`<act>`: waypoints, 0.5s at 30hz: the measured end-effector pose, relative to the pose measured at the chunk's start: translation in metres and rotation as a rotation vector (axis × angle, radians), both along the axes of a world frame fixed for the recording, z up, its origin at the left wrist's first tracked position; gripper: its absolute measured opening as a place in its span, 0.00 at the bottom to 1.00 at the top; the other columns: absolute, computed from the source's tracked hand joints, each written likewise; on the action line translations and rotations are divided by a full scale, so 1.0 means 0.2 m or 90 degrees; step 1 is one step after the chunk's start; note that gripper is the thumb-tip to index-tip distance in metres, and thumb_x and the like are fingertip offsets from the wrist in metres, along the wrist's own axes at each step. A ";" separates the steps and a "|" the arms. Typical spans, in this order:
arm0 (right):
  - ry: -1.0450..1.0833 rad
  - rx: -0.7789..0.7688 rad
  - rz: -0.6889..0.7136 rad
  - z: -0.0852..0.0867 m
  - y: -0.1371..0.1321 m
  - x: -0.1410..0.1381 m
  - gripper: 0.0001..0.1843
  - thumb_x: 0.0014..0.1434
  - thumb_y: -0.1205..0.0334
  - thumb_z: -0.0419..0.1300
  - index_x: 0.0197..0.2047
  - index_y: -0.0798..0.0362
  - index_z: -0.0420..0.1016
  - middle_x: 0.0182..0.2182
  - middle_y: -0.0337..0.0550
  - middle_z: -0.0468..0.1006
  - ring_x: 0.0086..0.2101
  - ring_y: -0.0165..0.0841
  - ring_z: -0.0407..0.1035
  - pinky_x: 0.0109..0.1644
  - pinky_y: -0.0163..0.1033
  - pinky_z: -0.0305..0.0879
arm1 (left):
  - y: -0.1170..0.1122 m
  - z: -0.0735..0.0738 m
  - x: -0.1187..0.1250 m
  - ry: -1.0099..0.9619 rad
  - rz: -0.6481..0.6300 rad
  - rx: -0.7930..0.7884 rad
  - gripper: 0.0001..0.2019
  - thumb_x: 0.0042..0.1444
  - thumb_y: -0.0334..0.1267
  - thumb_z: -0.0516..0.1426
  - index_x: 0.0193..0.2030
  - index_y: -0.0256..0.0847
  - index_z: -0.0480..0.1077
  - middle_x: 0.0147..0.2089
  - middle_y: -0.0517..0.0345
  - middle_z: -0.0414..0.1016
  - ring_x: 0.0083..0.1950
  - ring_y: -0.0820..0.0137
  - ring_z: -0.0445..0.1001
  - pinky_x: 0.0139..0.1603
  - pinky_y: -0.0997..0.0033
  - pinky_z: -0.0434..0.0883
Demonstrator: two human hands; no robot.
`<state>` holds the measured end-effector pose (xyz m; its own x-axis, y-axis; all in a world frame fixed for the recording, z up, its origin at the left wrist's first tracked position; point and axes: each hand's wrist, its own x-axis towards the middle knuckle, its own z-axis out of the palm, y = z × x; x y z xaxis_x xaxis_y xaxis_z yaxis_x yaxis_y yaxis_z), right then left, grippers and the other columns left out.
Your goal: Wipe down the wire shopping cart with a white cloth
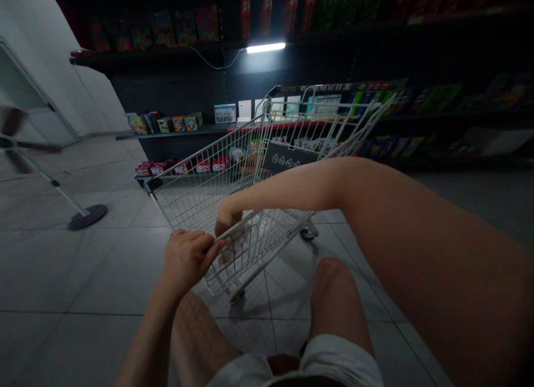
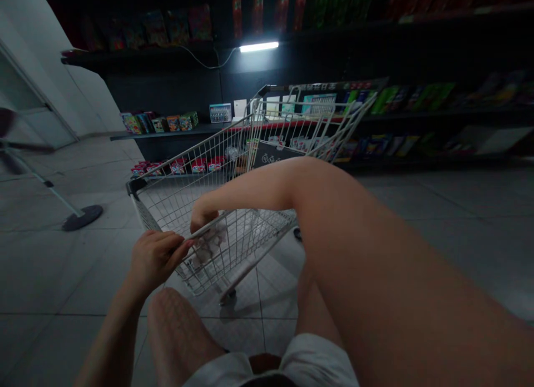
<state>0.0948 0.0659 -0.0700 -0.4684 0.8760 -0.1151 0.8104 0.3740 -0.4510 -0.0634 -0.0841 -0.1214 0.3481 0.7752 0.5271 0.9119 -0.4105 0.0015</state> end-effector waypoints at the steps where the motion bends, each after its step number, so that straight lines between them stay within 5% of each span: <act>1: 0.008 -0.026 0.000 0.02 0.02 -0.01 0.31 0.61 0.44 0.42 0.20 0.52 0.75 0.29 0.35 0.83 0.43 0.36 0.77 0.31 0.27 0.70 | 0.00 0.00 -0.01 -0.005 -0.011 0.004 0.22 0.65 0.47 0.50 0.21 0.40 0.65 0.20 0.62 0.69 0.24 0.73 0.67 0.33 0.67 0.57; 7: 0.074 -0.232 0.067 0.01 0.10 -0.25 0.27 0.62 0.45 0.46 0.26 0.51 0.77 0.31 0.35 0.83 0.41 0.32 0.78 0.37 0.30 0.73 | 0.01 -0.01 -0.05 -0.016 -0.042 0.015 0.21 0.64 0.45 0.51 0.21 0.40 0.65 0.20 0.62 0.68 0.23 0.74 0.67 0.32 0.68 0.57; 11: 0.063 -0.255 0.048 -0.05 0.05 -0.21 0.24 0.62 0.45 0.49 0.29 0.52 0.78 0.32 0.37 0.83 0.40 0.32 0.79 0.39 0.31 0.74 | 0.02 0.00 -0.08 -0.014 -0.044 -0.001 0.21 0.65 0.46 0.51 0.22 0.40 0.66 0.20 0.62 0.69 0.23 0.74 0.67 0.33 0.68 0.58; 15: 0.053 -0.283 0.015 0.05 0.09 -0.14 0.24 0.63 0.47 0.48 0.30 0.52 0.78 0.32 0.36 0.83 0.40 0.32 0.78 0.39 0.34 0.75 | 0.01 0.00 -0.11 -0.016 -0.066 -0.018 0.21 0.65 0.46 0.51 0.21 0.41 0.66 0.19 0.63 0.68 0.23 0.75 0.66 0.33 0.69 0.60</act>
<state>0.0661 0.0830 -0.0598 -0.5115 0.7391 -0.4383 0.7579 0.1476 -0.6355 -0.0860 -0.0827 -0.1206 0.4144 0.7503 0.5151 0.8639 -0.5023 0.0366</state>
